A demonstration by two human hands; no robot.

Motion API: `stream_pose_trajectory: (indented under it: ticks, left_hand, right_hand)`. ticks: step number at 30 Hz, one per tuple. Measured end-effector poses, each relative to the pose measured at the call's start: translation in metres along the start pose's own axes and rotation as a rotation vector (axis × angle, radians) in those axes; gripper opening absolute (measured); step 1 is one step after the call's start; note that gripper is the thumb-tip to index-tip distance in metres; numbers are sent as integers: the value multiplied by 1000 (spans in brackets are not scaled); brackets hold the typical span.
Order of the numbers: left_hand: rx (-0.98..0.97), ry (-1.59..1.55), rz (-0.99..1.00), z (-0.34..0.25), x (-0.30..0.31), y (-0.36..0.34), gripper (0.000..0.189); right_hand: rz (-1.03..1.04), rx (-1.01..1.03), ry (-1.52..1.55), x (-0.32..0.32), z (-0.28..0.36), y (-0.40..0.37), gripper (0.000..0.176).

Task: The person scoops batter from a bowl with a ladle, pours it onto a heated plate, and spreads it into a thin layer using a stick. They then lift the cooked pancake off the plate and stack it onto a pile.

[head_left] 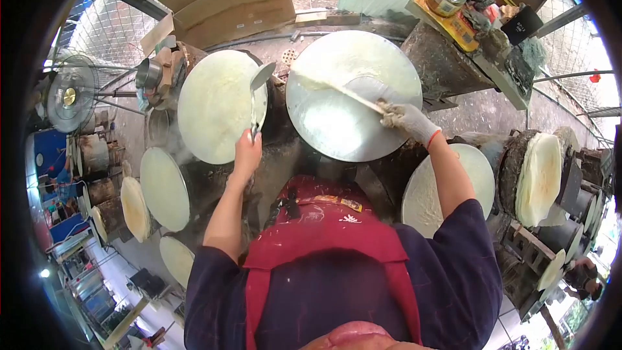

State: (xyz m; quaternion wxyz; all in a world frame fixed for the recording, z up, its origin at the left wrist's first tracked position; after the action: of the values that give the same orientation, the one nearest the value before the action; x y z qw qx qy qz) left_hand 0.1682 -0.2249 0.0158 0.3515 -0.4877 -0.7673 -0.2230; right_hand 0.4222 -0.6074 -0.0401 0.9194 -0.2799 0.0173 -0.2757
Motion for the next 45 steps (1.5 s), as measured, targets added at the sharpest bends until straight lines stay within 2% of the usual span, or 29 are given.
stream_pose_trajectory:
  ticks: [1, 4, 6, 8, 11, 14, 16, 17, 19, 20, 21, 23, 25, 26, 27, 28, 31, 33, 35, 36, 37, 38, 39, 41, 42, 43, 44, 45]
  left_hand:
    - [-40, 52, 13, -7, -2, 8, 18]
    - [-110, 164, 71, -19, -11, 25, 21]
    - [-140, 287, 139, -23, -17, 34, 21]
    - [-160, 380, 197, -26, -22, 36, 20]
    - [-217, 488, 277, -25, -18, 26, 20]
    - [-206, 523, 373, -27, 1, -8, 19]
    - [-207, 519, 428, -31, 10, -38, 18]
    - [-211, 517, 458, -31, 14, -55, 17]
    - [-217, 453, 520, -26, 13, -87, 17]
    - [-210, 410, 554, -27, 10, -98, 17]
    - [-225, 379, 585, -31, 6, -104, 17]
    - [-278, 240, 645, -23, 2, -106, 18]
    - [-343, 39, 642, -16, 17, -89, 18]
    - [-376, -64, 639, -18, 29, -79, 19]
    - [-298, -162, 621, -26, 50, -70, 18]
    - [-366, -223, 466, -21, 62, -70, 16]
    - [-270, -363, 282, 1, 99, -67, 13]
    - [-136, -532, 235, 20, 113, -66, 10]
    - [29, -715, 258, 29, 128, -69, 10]
    - [114, -806, 266, 34, 134, -71, 10]
    - [120, -803, 262, 40, 138, -75, 11]
    - [121, -793, 268, 48, 141, -79, 11]
    - [121, -781, 274, 56, 144, -83, 11]
    - [135, -778, 272, 60, 149, -92, 11]
    - [146, -786, 262, 59, 149, -95, 11]
    - [157, -791, 253, 57, 149, -99, 10]
    - [164, -796, 246, 54, 148, -102, 10]
    - [164, -777, 237, 50, 145, -106, 9]
  right_hand:
    - [-16, 6, -145, -5, 8, -14, 45]
    - [32, -112, 146, 3, 7, -44, 46]
    - [-181, -110, -18, 15, 15, -45, 39]
    - [-363, -79, -120, 33, -5, -17, 37]
    - [23, -153, 304, 12, -3, 4, 33]
    - [29, -124, 170, -17, -21, -7, 37]
    - [47, -141, 163, -31, -13, -44, 45]
    - [73, -203, 235, -34, -31, -57, 49]
    - [31, -258, 185, -51, -27, -92, 54]
    - [-36, -254, 63, -62, -11, -116, 56]
    - [-106, -219, 158, -77, -10, -134, 60]
    - [-49, -265, 596, -123, -31, -151, 49]
    - [6, -376, 1004, -181, 3, -151, 35]
    - [-142, -388, 1002, -208, 14, -131, 31]
    - [-151, -250, 1038, -226, 26, -111, 26]
    - [-216, -306, 1031, -243, 57, -93, 25]
    - [-240, -274, 1132, -300, 89, -9, 23]
    - [-444, -209, 847, -336, 71, 55, 18]
    - [-761, -311, 499, -354, 38, 81, 23]
    - [-937, -379, 257, -356, 27, 81, 25]
    - [-961, -420, 363, -354, 33, 59, 41]
    - [-1089, -429, 234, -350, 34, 38, 39]
    - [-1082, -493, 269, -342, 10, 29, 34]
    - [-976, -540, 674, -325, 1, 4, 26]
    - [-846, -514, 1033, -319, 22, -15, 22]
    - [-858, -423, 1091, -321, 30, -18, 19]
    - [-813, -423, 930, -324, 34, -20, 20]
    - [-840, -474, 574, -330, 37, -21, 24]
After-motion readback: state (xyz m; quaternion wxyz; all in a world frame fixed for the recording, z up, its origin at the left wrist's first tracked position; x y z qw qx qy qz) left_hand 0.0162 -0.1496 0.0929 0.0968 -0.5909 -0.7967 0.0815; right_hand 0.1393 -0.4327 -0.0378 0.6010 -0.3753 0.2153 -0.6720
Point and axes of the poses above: each hand's wrist, its own y-axis towards the middle knuckle, its own x-axis out of the back of the hand, z = x × y, the point moved 1 cm from there along y, towards the middle knuckle, and after that the axes turned 13 degrees about -x, right-handed, at the moved point
